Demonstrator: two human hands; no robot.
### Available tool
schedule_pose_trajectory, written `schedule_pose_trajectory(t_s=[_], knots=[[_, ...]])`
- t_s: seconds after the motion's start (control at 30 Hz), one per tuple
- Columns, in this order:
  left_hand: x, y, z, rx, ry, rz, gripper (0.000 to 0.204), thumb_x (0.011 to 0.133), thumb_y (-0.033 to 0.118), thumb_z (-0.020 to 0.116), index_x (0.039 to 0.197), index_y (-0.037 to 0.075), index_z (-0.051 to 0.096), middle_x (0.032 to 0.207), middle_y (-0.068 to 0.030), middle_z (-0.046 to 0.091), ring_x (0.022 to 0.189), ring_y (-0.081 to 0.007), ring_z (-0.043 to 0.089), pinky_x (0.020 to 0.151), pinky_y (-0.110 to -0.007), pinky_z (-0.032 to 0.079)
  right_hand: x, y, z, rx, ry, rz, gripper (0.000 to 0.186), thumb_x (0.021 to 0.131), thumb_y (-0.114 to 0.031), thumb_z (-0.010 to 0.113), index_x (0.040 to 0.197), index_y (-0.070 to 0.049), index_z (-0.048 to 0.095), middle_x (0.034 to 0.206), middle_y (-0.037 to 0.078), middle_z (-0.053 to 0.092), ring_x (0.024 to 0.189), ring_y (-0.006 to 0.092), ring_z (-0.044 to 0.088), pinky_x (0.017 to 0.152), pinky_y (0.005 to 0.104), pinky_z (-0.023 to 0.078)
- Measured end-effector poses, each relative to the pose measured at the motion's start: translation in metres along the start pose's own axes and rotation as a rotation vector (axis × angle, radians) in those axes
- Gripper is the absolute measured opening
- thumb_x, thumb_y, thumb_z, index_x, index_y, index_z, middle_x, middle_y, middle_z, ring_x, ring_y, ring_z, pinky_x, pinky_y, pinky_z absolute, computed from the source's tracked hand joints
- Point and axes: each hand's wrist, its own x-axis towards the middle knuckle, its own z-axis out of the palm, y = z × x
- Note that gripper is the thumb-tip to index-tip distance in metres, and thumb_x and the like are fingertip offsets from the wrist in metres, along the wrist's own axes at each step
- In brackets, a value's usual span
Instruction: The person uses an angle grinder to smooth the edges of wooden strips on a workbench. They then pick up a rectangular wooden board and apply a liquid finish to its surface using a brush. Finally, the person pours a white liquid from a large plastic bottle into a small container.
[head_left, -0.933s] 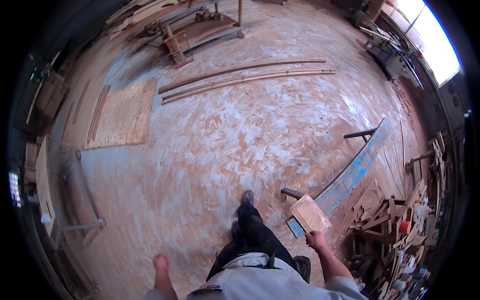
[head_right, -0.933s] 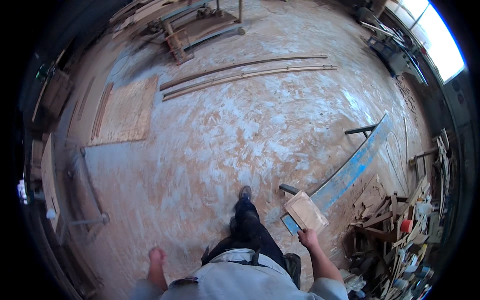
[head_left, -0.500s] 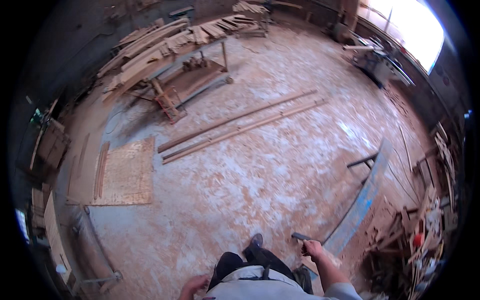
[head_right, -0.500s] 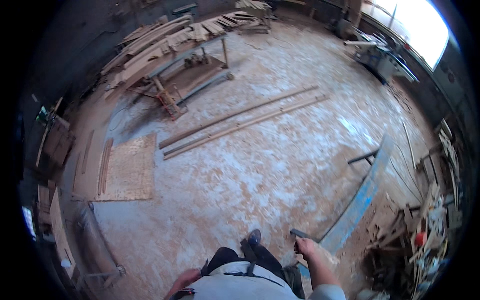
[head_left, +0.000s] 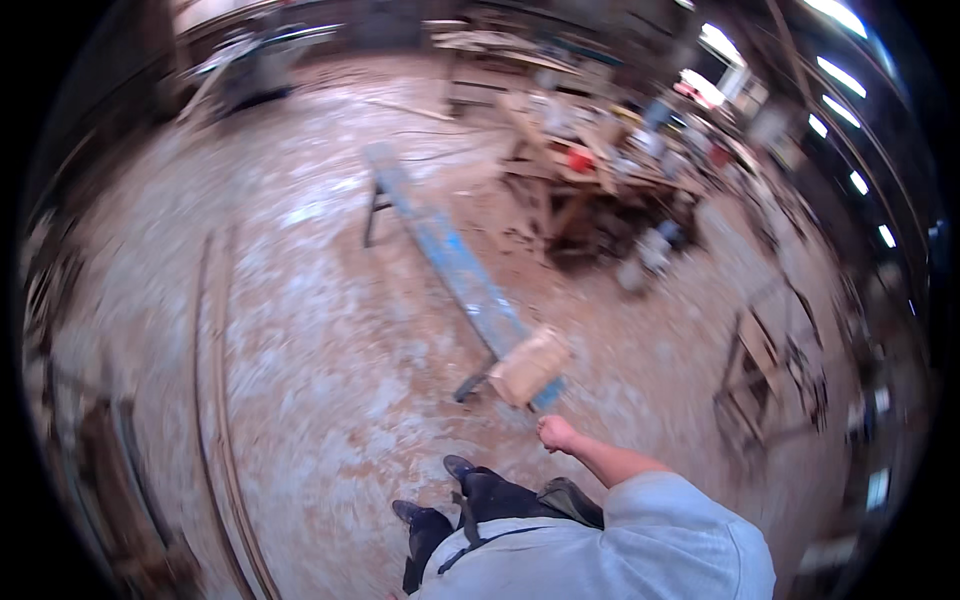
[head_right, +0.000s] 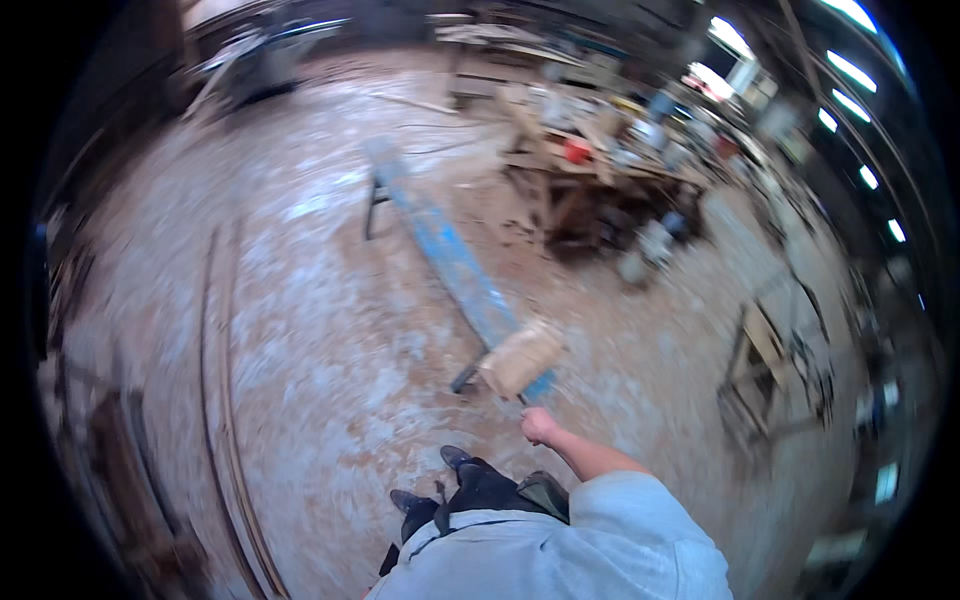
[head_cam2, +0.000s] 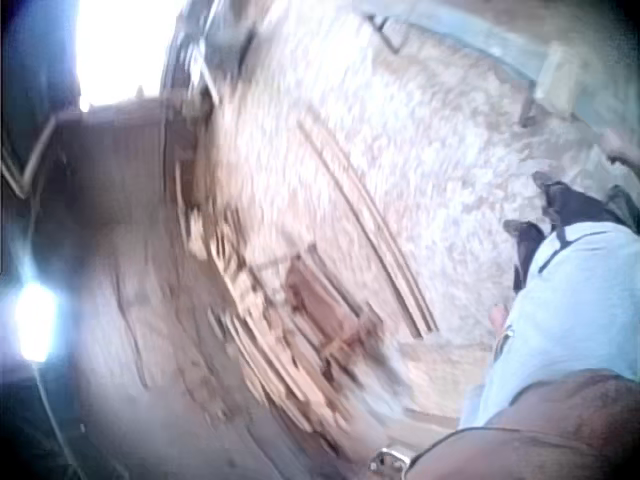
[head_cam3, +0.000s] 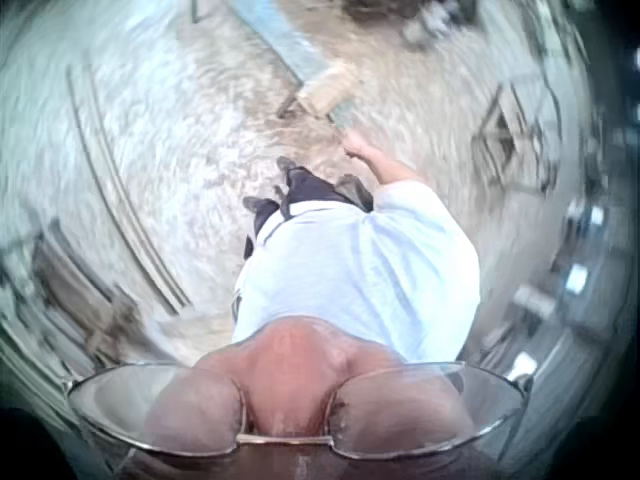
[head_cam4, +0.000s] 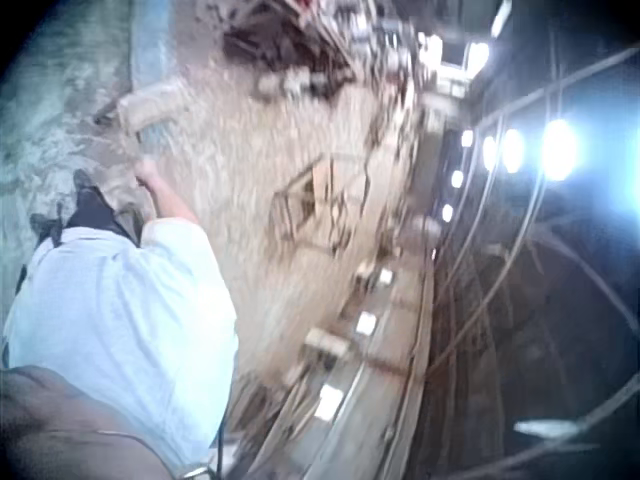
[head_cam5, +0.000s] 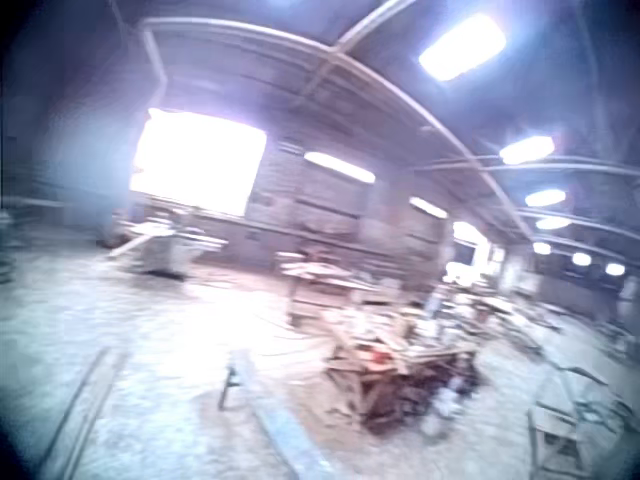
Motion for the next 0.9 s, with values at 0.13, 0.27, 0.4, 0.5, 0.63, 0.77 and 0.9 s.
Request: schedule_pose_trajectory(t_s=[0.13, 0.27, 0.4, 0.5, 0.63, 0.77, 0.9], knots=[[0.088, 0.069, -0.045, 0.108, -0.201, 0.194, 0.049, 0.086, 0.041, 0.061, 0.096, -0.007, 0.065, 0.082, -0.0167, 0.065, 0.069, -0.0246, 0.057, 0.063, -0.045, 0.047, -0.111, 0.123, 0.017, -0.479, 0.139, 0.219, 0.023, 0.081, -0.007, 0.049, 0.093, -0.003, 0.069, 0.068, 0.015, 0.065, 0.057, 0.0265, 0.065, 0.050, 0.0446, 0.052], [0.172, 0.137, -0.094, 0.162, -0.293, 0.370, 0.057, 0.087, 0.047, 0.063, 0.102, -0.008, 0.065, 0.085, -0.0171, 0.065, 0.069, -0.0239, 0.054, 0.061, -0.046, 0.047, -0.177, 0.199, 0.072, -0.992, 0.002, 0.152, 0.013, 0.064, -0.013, 0.069, 0.073, -0.007, 0.075, 0.071, 0.008, 0.070, 0.070, 0.0247, 0.069, 0.060, 0.0412, 0.055], [0.152, 0.192, -0.093, 0.201, -0.156, 0.435, 0.056, 0.089, 0.049, 0.061, 0.092, -0.007, 0.067, 0.077, -0.0145, 0.065, 0.068, -0.0243, 0.053, 0.058, -0.044, 0.046, -0.212, 0.217, 0.109, -0.520, 0.226, 0.284, 0.014, 0.069, -0.011, 0.063, 0.075, -0.004, 0.073, 0.072, 0.011, 0.070, 0.071, 0.0257, 0.068, 0.061, 0.0410, 0.054], [0.109, 0.214, -0.055, 0.604, -0.257, 0.759, 0.052, 0.090, 0.043, 0.059, 0.100, -0.007, 0.065, 0.078, -0.0135, 0.065, 0.066, -0.0301, 0.057, 0.059, -0.047, 0.047, -0.256, 0.222, 0.110, -0.132, 0.418, 0.299, 0.016, 0.075, -0.009, 0.057, 0.080, 0.000, 0.069, 0.070, 0.014, 0.068, 0.062, 0.0270, 0.066, 0.057, 0.0404, 0.053], [0.001, 0.210, 0.061, 0.764, -0.658, 0.906, 0.047, 0.090, 0.041, 0.058, 0.100, -0.005, 0.063, 0.076, -0.0128, 0.064, 0.064, -0.0309, 0.056, 0.059, -0.047, 0.047, -0.345, 0.330, 0.145, 0.140, 0.842, 0.151, 0.018, 0.085, -0.012, 0.051, 0.084, 0.003, 0.061, 0.063, 0.014, 0.063, 0.049, 0.0253, 0.061, 0.048, 0.0391, 0.049], [-0.157, 0.199, 0.171, 0.892, -1.034, 0.936, 0.043, 0.089, 0.040, 0.058, 0.096, -0.002, 0.061, 0.074, -0.0114, 0.062, 0.061, -0.0296, 0.055, 0.056, -0.045, 0.046, -0.457, 0.376, 0.137, 0.798, 0.962, 0.663, 0.021, 0.090, -0.016, 0.048, 0.083, 0.000, 0.058, 0.061, 0.012, 0.060, 0.047, 0.0216, 0.059, 0.043, 0.0385, 0.046], [-0.274, 0.204, 0.273, 1.159, -1.242, 1.101, 0.039, 0.089, 0.039, 0.059, 0.092, 0.000, 0.060, 0.072, -0.0100, 0.060, 0.059, -0.0283, 0.054, 0.054, -0.044, 0.046, -0.548, 0.463, 0.204, 0.925, 1.248, 0.878, 0.028, 0.089, -0.026, 0.055, 0.078, 0.000, 0.058, 0.059, 0.009, 0.057, 0.049, 0.0202, 0.059, 0.046, 0.0362, 0.051]])
